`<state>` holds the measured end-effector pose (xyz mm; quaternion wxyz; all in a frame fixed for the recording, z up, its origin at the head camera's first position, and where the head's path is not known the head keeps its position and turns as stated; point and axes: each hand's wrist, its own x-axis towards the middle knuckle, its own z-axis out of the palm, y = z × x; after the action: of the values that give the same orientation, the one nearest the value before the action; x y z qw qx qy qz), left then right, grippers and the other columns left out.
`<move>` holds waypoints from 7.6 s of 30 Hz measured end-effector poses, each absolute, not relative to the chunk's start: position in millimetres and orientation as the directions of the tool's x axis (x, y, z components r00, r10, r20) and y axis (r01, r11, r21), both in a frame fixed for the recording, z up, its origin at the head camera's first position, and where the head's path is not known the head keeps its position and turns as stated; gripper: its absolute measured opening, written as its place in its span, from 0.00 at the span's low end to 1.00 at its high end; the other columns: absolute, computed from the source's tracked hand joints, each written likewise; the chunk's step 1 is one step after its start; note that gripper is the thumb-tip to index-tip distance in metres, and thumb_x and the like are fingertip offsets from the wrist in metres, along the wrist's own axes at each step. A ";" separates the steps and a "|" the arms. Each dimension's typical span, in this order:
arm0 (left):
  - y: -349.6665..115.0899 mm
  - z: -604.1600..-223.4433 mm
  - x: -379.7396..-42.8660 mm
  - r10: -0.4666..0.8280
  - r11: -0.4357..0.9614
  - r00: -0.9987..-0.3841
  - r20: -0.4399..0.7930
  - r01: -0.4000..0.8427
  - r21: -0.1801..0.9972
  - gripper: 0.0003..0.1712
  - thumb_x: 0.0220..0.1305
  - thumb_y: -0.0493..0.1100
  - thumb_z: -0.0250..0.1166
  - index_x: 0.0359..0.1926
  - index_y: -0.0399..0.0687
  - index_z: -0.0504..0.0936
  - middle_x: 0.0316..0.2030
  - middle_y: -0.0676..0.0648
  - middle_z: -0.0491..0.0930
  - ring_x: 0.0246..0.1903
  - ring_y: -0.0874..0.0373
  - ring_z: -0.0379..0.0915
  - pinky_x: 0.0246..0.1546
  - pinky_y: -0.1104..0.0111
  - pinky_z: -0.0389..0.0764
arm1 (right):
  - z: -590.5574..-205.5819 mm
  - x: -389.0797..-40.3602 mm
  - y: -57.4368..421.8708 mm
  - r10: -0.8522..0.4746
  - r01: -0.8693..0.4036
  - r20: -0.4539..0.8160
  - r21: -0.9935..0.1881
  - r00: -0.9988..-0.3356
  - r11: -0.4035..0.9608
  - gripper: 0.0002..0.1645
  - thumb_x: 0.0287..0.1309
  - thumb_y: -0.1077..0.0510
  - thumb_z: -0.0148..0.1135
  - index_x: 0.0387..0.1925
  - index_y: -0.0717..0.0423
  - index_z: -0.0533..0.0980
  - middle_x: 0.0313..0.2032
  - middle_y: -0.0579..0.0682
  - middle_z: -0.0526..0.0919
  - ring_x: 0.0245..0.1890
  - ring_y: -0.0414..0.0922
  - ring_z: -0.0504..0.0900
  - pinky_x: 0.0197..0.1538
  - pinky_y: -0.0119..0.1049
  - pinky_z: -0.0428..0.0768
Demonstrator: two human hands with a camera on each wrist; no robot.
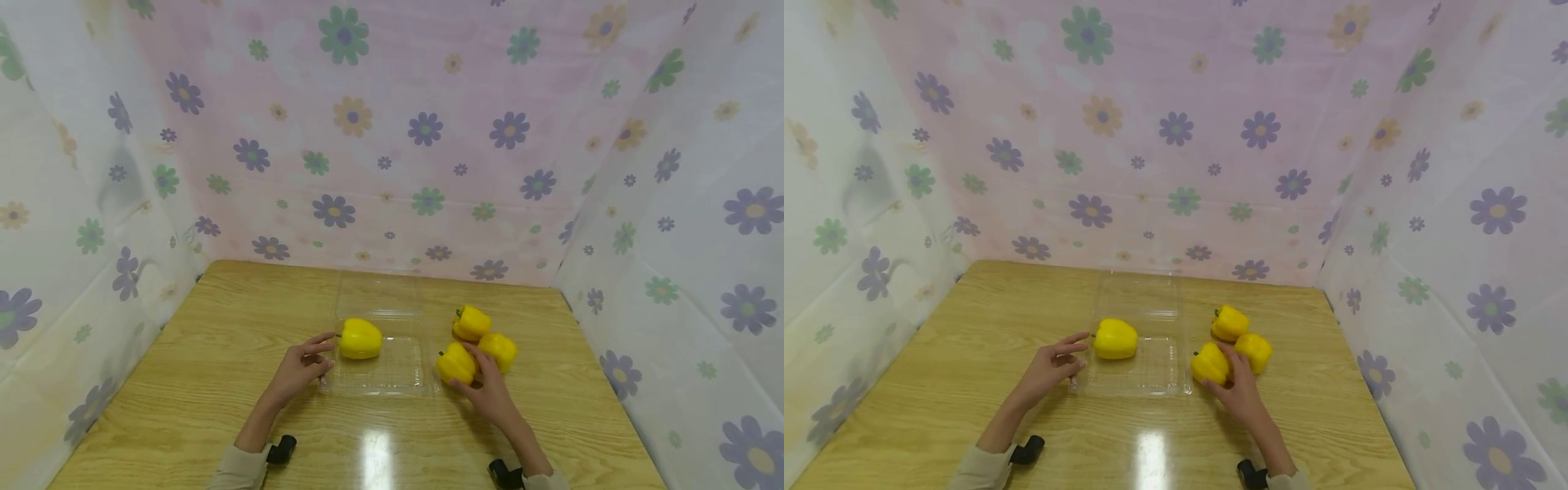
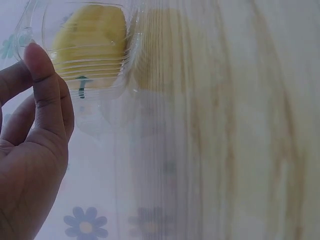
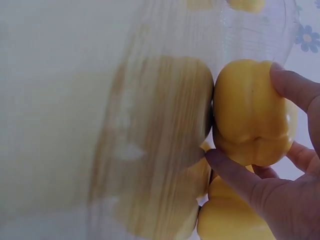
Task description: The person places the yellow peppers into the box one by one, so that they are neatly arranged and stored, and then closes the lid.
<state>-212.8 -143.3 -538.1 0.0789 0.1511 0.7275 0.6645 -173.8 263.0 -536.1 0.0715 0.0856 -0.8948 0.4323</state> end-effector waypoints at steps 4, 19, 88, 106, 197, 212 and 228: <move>-143.2 -538.2 -212.3 0.319 0.072 -0.944 0.081 0.109 0.991 0.25 0.69 0.33 0.66 0.63 0.26 0.76 0.74 0.36 0.63 0.39 0.55 0.80 0.29 0.72 0.83 | -534.8 -170.1 265.7 -0.094 -0.198 0.178 -0.771 -0.980 0.605 0.47 0.55 0.59 0.77 0.73 0.58 0.65 0.63 0.63 0.71 0.62 0.59 0.71 0.59 0.60 0.77; -143.9 -539.4 -211.1 0.322 0.050 -0.941 0.105 0.128 0.991 0.24 0.70 0.32 0.65 0.63 0.24 0.75 0.74 0.35 0.63 0.37 0.46 0.79 0.28 0.70 0.84 | -530.0 -159.4 274.1 -0.154 -0.163 0.088 -0.792 -0.984 0.589 0.47 0.60 0.55 0.74 0.76 0.56 0.62 0.67 0.63 0.68 0.65 0.60 0.70 0.63 0.62 0.72; -141.9 -535.9 -210.7 0.308 0.052 -0.947 0.086 0.107 0.993 0.24 0.69 0.33 0.66 0.62 0.24 0.76 0.74 0.35 0.63 0.38 0.45 0.78 0.29 0.72 0.83 | -525.5 -149.5 269.3 -0.121 -0.327 0.304 -0.891 -0.945 0.314 0.39 0.63 0.67 0.68 0.73 0.50 0.65 0.68 0.52 0.63 0.62 0.36 0.69 0.47 0.38 0.87; -141.2 -535.3 -210.0 0.314 0.029 -0.944 0.098 0.112 0.993 0.24 0.69 0.31 0.65 0.63 0.24 0.75 0.74 0.35 0.63 0.35 0.52 0.77 0.28 0.72 0.83 | -528.9 -152.5 258.1 -0.145 -0.504 0.482 -0.831 -0.864 0.236 0.42 0.58 0.77 0.66 0.72 0.61 0.65 0.68 0.56 0.65 0.65 0.38 0.69 0.44 0.36 0.88; -144.5 -541.1 -211.5 0.338 0.075 -0.937 0.093 0.126 0.989 0.24 0.69 0.33 0.66 0.62 0.24 0.76 0.73 0.34 0.64 0.37 0.47 0.79 0.27 0.71 0.83 | -503.7 -208.5 155.9 -0.234 -0.214 0.088 -0.777 -0.968 0.592 0.35 0.63 0.68 0.66 0.70 0.55 0.69 0.68 0.67 0.66 0.68 0.66 0.67 0.68 0.67 0.67; -143.9 -540.2 -212.5 0.345 0.074 -0.935 0.080 0.112 0.991 0.25 0.69 0.32 0.65 0.62 0.23 0.75 0.74 0.34 0.63 0.35 0.49 0.78 0.27 0.71 0.83 | -506.6 -215.8 155.4 -0.244 -0.205 0.067 -0.774 -0.967 0.599 0.36 0.62 0.69 0.66 0.71 0.57 0.68 0.67 0.68 0.66 0.67 0.66 0.68 0.68 0.66 0.67; -144.7 -536.0 -214.3 0.375 0.103 -0.922 0.096 0.144 0.984 0.24 0.69 0.32 0.65 0.63 0.24 0.75 0.73 0.31 0.63 0.33 0.55 0.76 0.28 0.71 0.83 | -502.6 -218.4 152.7 -0.259 -0.218 0.070 -0.767 -0.963 0.604 0.35 0.63 0.70 0.65 0.71 0.59 0.68 0.67 0.69 0.65 0.67 0.67 0.68 0.69 0.66 0.66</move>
<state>-214.3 -144.7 -536.0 0.0892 0.1760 0.7373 0.6461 -218.4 152.7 -502.6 -0.0243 0.1331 -0.8951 0.4247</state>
